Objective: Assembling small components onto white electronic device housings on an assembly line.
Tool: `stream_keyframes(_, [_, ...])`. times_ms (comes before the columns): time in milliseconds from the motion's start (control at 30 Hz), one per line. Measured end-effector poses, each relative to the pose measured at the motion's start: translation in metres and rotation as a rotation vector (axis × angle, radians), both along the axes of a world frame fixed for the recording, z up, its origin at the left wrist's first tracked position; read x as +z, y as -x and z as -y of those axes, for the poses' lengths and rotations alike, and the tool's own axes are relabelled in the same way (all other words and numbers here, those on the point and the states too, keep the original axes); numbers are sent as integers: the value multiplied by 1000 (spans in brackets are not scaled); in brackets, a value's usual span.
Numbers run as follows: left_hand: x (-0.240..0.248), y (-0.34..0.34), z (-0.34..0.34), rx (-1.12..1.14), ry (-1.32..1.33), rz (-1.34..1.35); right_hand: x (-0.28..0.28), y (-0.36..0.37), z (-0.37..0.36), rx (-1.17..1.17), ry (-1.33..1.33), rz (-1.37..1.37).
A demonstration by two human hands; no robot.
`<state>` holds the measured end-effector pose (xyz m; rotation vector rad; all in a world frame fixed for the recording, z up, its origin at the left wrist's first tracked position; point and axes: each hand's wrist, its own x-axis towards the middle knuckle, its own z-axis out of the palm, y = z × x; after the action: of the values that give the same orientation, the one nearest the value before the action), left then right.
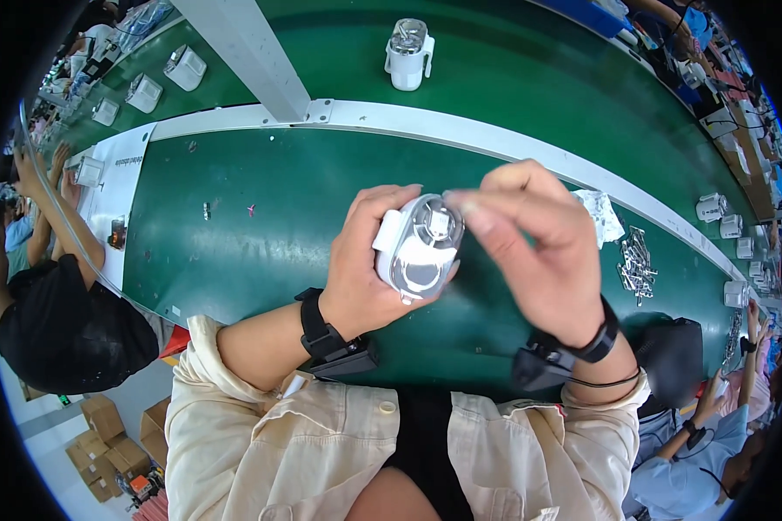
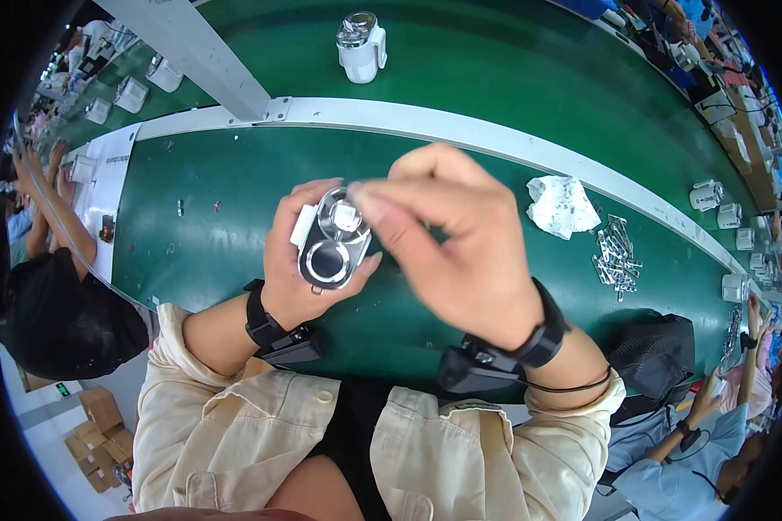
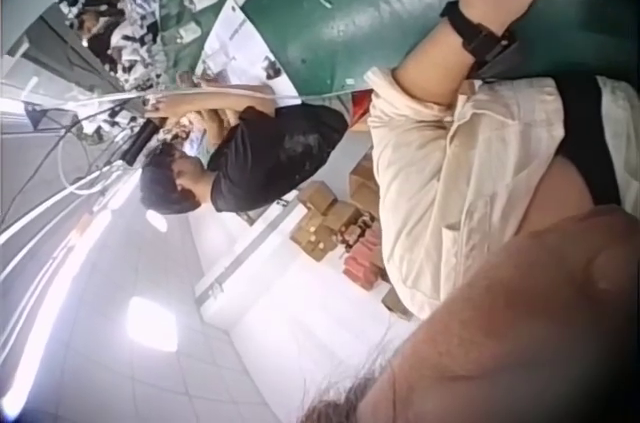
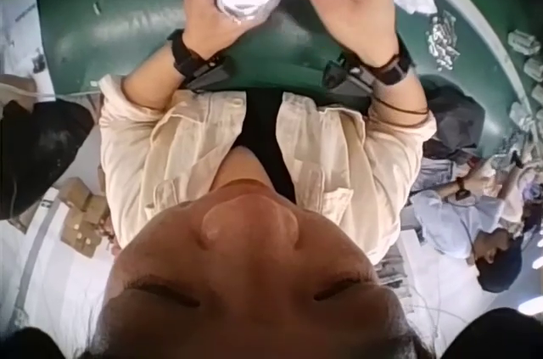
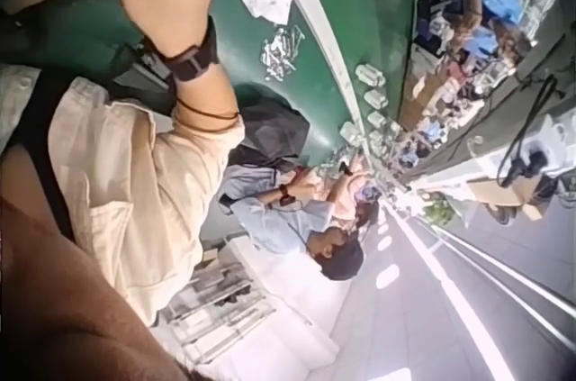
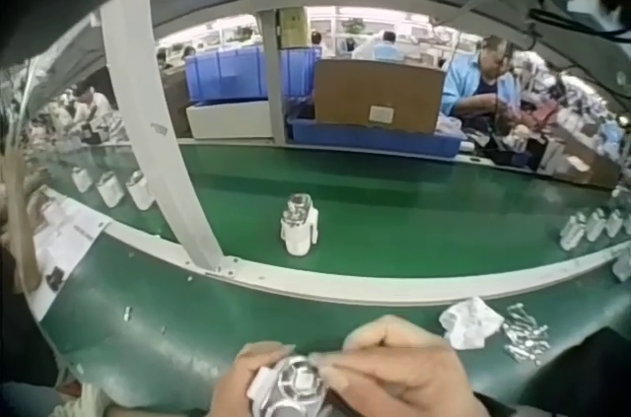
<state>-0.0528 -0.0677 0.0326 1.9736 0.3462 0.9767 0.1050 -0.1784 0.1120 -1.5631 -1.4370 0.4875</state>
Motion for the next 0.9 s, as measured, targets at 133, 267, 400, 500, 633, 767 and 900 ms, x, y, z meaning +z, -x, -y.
stream_keyframes(133, [-2, 2, -1, -68, -66, 42, -15, 8, -7, 122, -12, -548])
stream_keyframes(267, [-5, 1, 0, -82, -60, 80, -33, 21, -13, 312, 31, -753])
stream_keyframes(400, [1, 1, -1, -74, -129, 75, -45, 33, -11, 262, -70, -973])
stream_keyframes(500, [4, 0, 0, -57, -192, 39, -44, 44, -7, 206, -94, -1015])
stream_keyframes(633, [-3, -1, -3, -18, -215, 75, -44, 45, -13, 239, -125, -952])
stream_keyframes(767, [-8, 0, -7, -22, -290, 146, -38, 27, -16, 390, -120, -861])
stream_keyframes(900, [-10, 1, -9, -40, -353, 133, -36, 23, -15, 409, -115, -676])
